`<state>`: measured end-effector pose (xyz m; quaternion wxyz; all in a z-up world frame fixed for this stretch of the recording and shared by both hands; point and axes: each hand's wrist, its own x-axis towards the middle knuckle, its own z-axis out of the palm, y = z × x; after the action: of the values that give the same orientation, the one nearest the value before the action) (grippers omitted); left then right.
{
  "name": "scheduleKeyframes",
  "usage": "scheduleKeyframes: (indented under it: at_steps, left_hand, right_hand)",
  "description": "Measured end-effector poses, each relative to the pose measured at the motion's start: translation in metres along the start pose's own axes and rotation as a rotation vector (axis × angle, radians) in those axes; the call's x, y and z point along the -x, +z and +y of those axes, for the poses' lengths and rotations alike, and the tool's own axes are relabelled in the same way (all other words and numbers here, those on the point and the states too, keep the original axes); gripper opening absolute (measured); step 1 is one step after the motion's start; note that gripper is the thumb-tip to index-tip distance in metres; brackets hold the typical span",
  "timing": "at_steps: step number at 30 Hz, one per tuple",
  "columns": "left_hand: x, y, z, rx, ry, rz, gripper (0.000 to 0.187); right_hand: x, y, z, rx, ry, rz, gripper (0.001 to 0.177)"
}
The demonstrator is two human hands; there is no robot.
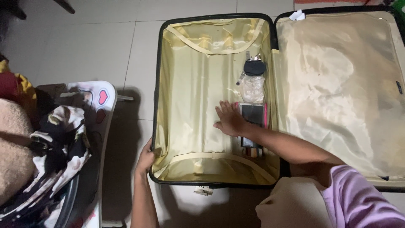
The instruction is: Packing clothes and various items into a pink suitcase and zipping it closed.
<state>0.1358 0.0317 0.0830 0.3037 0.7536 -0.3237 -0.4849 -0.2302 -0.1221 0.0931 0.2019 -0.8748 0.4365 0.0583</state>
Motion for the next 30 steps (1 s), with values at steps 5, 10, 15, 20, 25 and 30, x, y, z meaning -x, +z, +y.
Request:
scheduleKeyframes:
  at_steps: [5,10,15,20,25,30]
  left_hand:
    - [0.008,0.000,0.008,0.167,0.170,-0.047,0.080]
    - [-0.008,0.001,-0.015,0.190,0.296,-0.074,0.077]
    - [-0.015,0.001,-0.027,0.332,0.240,-0.128,0.082]
    - [-0.008,-0.001,-0.019,0.510,0.207,-0.311,0.099]
    - [-0.010,-0.004,-0.042,0.446,0.151,-0.286,0.097]
    - [-0.008,-0.006,-0.038,0.189,0.038,-0.125,0.096]
  right_hand:
    - [-0.060,-0.020,-0.058,-0.076,-0.140,-0.205,0.089]
    - [-0.172,0.003,-0.137,-0.114,-0.156,-0.354,0.081]
    - [-0.186,-0.016,-0.199,-0.420,0.151,-0.170,0.087]
    - [-0.201,0.006,-0.216,-0.617,0.446,0.034,0.092]
    - [-0.225,0.026,-0.222,-0.557,0.478,0.099,0.076]
    - [-0.235,0.047,-0.215,-0.570,0.448,0.088,0.088]
